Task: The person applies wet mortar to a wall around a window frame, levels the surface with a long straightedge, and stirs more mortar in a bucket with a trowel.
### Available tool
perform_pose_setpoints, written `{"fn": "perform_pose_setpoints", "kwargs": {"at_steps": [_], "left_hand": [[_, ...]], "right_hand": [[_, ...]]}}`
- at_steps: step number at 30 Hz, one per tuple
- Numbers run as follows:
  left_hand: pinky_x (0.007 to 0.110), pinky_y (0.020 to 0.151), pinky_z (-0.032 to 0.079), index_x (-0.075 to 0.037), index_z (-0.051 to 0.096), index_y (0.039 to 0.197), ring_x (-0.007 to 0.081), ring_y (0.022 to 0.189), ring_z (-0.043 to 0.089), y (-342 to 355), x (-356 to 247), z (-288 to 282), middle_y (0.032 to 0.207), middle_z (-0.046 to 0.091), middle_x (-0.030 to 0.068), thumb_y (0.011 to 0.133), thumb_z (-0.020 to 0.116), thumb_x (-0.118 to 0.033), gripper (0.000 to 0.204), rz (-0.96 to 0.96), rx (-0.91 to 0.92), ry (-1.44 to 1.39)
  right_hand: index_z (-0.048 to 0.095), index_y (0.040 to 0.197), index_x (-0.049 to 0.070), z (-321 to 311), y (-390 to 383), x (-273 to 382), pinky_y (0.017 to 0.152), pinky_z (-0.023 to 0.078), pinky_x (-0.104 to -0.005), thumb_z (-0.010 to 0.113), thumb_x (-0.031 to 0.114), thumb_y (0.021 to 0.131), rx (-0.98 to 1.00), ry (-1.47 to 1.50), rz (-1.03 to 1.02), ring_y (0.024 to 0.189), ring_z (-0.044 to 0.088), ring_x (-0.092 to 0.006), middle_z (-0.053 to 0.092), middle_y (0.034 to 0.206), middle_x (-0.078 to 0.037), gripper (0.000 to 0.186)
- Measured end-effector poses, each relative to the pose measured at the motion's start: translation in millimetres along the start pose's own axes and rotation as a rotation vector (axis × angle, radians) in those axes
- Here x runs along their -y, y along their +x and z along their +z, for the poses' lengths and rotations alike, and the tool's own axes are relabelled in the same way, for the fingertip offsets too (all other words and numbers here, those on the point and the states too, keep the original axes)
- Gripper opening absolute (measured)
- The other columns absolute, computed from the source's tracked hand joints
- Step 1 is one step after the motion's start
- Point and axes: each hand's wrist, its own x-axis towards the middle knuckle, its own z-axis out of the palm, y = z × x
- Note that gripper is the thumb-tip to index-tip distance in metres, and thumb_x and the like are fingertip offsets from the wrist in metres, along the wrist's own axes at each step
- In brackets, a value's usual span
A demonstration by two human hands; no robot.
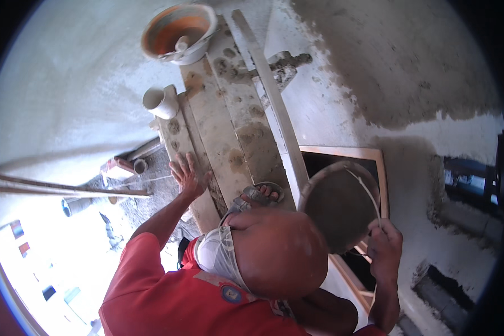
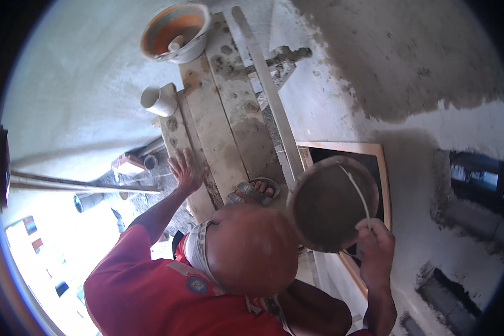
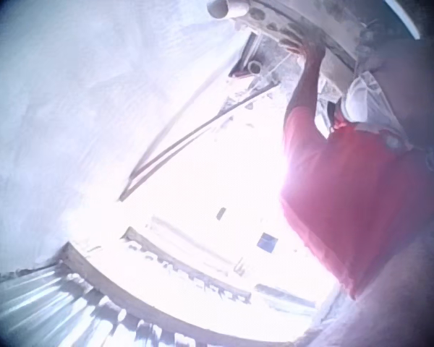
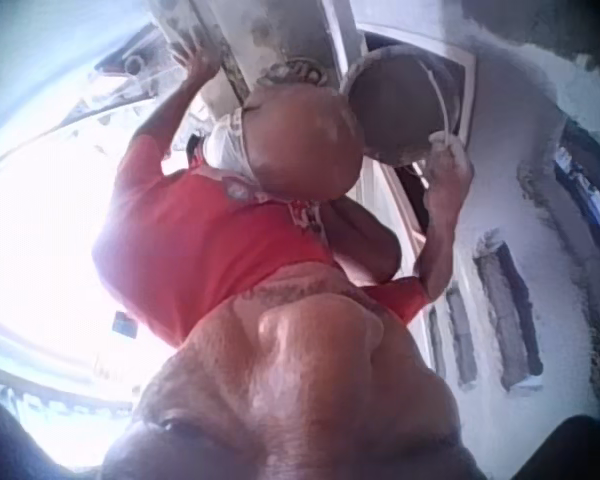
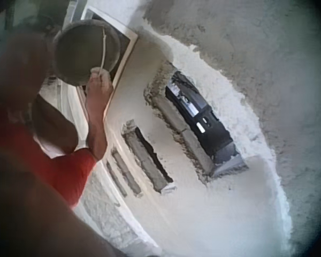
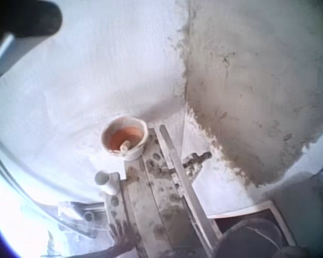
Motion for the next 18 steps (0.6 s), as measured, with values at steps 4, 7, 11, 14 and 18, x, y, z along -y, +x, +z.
{"fn": "perform_pose_setpoints", "kwargs": {"at_steps": [4,7,11,14,18], "left_hand": [[0.066,0.105,-0.003,-0.006,0.003,0.148,0.0575,0.133,-0.014,-4,-2,1,0.151,-0.01,0.0277,0.076,0.063,-0.056,0.107,0.006,-0.018,-0.001],[0.066,0.106,-0.004,-0.006,0.002,0.148,0.0563,0.133,-0.016,-5,8,9,0.151,-0.012,0.0272,0.073,0.065,-0.058,0.111,-0.026,0.006,-0.005],[0.065,0.106,-0.004,-0.007,0.002,0.149,0.0553,0.133,-0.017,-2,5,-2,0.151,-0.014,0.0267,0.068,0.067,-0.062,0.117,-0.05,0.077,0.002],[0.066,0.105,-0.005,-0.012,-0.006,0.149,0.054,0.133,-0.021,1,9,1,0.151,-0.018,0.0242,0.065,0.066,-0.069,0.125,-0.023,0.09,-0.02],[0.067,0.104,-0.004,-0.01,-0.005,0.149,0.0548,0.132,-0.021,7,3,4,0.15,-0.021,0.0254,0.063,0.071,-0.064,0.127,-0.06,0.142,-0.051]], "right_hand": [[0.058,0.091,0.001,40,17,51,0.046,0.026,-0.0206,0.051,0.017,0.089,0.186,-0.153,-0.156,0.052,0.034,-0.0002,0.041,0.061,0.007,0.017],[0.057,0.093,0.001,68,32,70,0.046,0.024,-0.0201,0.049,0.014,0.09,0.36,-0.066,-0.279,0.051,0.031,-0.0004,0.039,0.061,0.007,0.015],[0.056,0.098,0.002,101,43,105,0.045,0.025,-0.0202,0.049,0.013,0.091,0.528,0.115,-0.207,0.05,0.031,-0.0023,0.038,0.063,0.007,0.015],[0.056,0.1,0.003,130,51,121,0.046,0.028,-0.0194,0.053,0.015,0.09,0.574,0.154,-0.251,0.054,0.035,-0.0018,0.042,0.067,0.005,0.016],[0.058,0.101,0.003,176,76,118,0.051,0.036,-0.0208,0.058,0.017,0.088,0.569,0.23,-0.304,0.059,0.044,-0.0055,0.05,0.074,0.001,0.019]]}}
